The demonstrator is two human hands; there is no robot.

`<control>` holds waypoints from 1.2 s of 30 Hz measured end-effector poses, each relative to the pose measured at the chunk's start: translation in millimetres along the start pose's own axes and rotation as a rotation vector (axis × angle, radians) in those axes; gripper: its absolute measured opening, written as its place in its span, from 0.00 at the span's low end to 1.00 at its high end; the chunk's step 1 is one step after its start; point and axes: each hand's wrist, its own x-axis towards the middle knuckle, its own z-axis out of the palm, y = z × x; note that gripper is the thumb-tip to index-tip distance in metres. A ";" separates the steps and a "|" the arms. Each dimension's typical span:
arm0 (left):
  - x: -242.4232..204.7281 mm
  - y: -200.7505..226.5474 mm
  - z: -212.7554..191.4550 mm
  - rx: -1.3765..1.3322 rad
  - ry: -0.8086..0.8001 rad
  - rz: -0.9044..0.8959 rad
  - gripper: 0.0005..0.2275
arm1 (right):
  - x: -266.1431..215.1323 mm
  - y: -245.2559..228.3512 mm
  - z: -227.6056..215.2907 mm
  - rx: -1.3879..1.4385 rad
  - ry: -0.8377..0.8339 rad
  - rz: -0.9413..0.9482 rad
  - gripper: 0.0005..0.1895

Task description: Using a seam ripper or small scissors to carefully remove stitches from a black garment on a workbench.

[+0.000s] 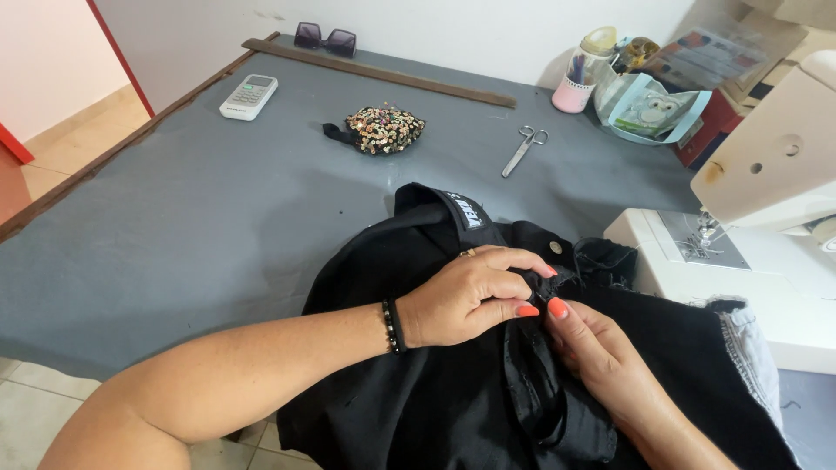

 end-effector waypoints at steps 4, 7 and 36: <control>-1.5 0.6 1.1 0.016 -0.008 -0.005 0.09 | -2.9 -1.6 2.8 -0.021 0.019 -0.043 0.24; 2.9 5.4 -4.2 0.066 0.021 0.029 0.08 | -2.2 -8.6 0.7 -0.032 0.031 -0.097 0.23; 3.8 50.8 -25.7 0.127 0.085 -0.265 0.17 | 19.3 -47.3 -8.0 -0.521 0.241 -0.228 0.11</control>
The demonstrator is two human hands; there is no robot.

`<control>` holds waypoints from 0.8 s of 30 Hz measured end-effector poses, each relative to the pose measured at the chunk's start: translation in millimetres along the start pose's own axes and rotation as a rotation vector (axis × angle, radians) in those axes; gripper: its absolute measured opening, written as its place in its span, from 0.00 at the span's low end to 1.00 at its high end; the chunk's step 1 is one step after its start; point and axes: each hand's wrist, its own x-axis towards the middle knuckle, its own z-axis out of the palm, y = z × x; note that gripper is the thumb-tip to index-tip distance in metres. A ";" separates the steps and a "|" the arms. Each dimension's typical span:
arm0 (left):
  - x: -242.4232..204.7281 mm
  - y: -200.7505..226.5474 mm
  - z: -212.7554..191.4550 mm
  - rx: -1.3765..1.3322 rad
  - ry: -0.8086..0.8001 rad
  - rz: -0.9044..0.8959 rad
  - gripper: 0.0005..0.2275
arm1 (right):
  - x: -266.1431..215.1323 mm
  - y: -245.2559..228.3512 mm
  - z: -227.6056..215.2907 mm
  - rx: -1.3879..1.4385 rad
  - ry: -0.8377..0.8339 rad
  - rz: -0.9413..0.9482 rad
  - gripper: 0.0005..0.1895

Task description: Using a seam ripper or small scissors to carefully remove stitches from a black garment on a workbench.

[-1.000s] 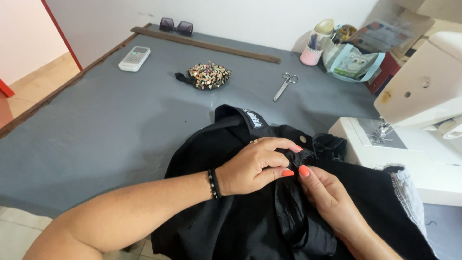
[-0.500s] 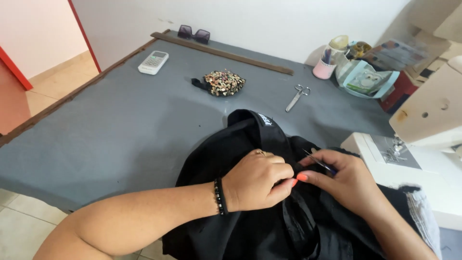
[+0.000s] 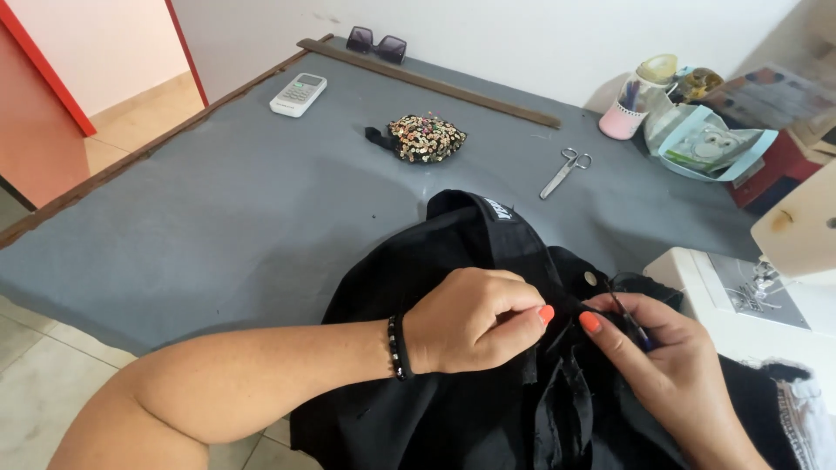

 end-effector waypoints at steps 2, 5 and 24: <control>2.0 4.3 0.7 0.063 -0.003 -0.020 0.19 | -2.6 -1.1 2.0 0.059 -0.029 -0.028 0.11; 1.7 -1.1 10.7 0.212 0.007 -0.048 0.24 | -1.8 7.4 6.3 0.111 -0.084 -0.064 0.12; 5.7 -18.7 9.2 -0.016 -0.156 0.196 0.16 | 5.3 20.8 9.8 0.211 -0.068 -0.088 0.06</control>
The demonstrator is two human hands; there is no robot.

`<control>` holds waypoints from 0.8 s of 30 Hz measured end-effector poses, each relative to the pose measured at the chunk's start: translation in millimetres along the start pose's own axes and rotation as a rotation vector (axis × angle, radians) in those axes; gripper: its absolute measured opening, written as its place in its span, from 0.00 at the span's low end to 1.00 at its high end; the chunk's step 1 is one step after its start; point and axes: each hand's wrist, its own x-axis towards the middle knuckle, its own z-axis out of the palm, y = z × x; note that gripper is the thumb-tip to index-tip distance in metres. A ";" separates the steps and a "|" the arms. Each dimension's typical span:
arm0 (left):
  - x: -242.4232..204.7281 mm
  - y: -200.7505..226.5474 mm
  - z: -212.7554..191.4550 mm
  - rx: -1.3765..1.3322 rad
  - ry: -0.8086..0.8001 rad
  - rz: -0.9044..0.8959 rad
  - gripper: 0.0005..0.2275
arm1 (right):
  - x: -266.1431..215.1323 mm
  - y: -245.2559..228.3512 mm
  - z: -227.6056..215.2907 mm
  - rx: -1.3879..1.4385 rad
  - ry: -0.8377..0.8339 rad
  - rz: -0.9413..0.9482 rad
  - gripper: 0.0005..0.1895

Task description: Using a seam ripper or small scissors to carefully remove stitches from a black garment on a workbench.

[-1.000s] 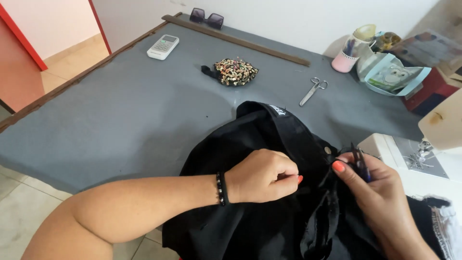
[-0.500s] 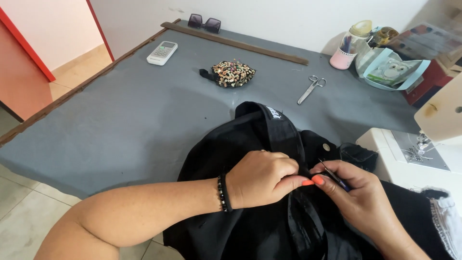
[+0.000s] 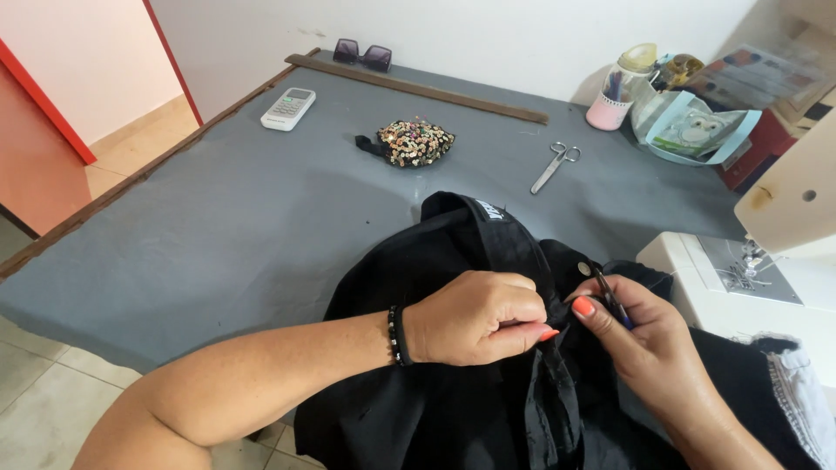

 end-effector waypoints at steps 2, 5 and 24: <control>-1.7 -1.1 -2.0 0.027 0.013 -0.001 0.14 | 4.9 5.8 -0.5 0.019 -0.009 -0.007 0.06; -1.0 -2.2 -2.1 0.095 0.046 0.022 0.09 | 3.5 0.3 -4.0 0.072 -0.029 -0.003 0.07; 0.3 -35.8 15.9 0.079 0.128 0.046 0.03 | -7.0 -43.1 -5.1 -0.050 0.199 0.109 0.10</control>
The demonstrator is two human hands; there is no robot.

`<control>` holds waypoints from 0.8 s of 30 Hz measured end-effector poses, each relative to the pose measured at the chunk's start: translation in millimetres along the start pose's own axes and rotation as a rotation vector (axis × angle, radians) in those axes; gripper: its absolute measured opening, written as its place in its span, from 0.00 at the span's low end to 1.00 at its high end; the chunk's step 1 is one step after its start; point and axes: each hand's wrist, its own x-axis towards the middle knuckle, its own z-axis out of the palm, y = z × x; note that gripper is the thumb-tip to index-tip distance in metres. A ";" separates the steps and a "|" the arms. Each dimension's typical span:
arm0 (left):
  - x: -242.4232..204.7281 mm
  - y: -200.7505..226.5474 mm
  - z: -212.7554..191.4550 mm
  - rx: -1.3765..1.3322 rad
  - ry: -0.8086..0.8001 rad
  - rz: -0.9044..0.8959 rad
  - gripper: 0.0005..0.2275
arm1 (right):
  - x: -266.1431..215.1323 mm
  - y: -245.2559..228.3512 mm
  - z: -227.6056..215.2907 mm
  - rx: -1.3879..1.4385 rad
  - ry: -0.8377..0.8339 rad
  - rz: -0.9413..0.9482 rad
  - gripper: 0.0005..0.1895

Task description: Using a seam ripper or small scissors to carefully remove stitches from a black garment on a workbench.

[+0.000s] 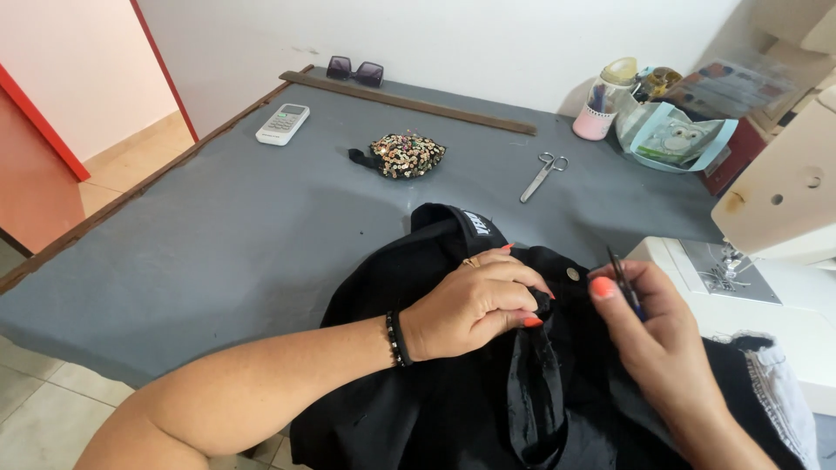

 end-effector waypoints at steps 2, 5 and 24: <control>-2.3 -5.8 0.5 0.000 0.017 -0.006 0.04 | 6.2 25.6 -3.3 0.227 -0.192 0.036 0.22; -2.3 -0.4 -1.9 0.014 0.044 0.013 0.04 | 3.6 40.6 -1.7 0.361 -0.473 0.096 0.30; -3.7 -2.2 -11.0 -0.182 0.019 -0.174 0.08 | 12.2 29.9 -29.5 -0.215 -0.621 -0.175 0.21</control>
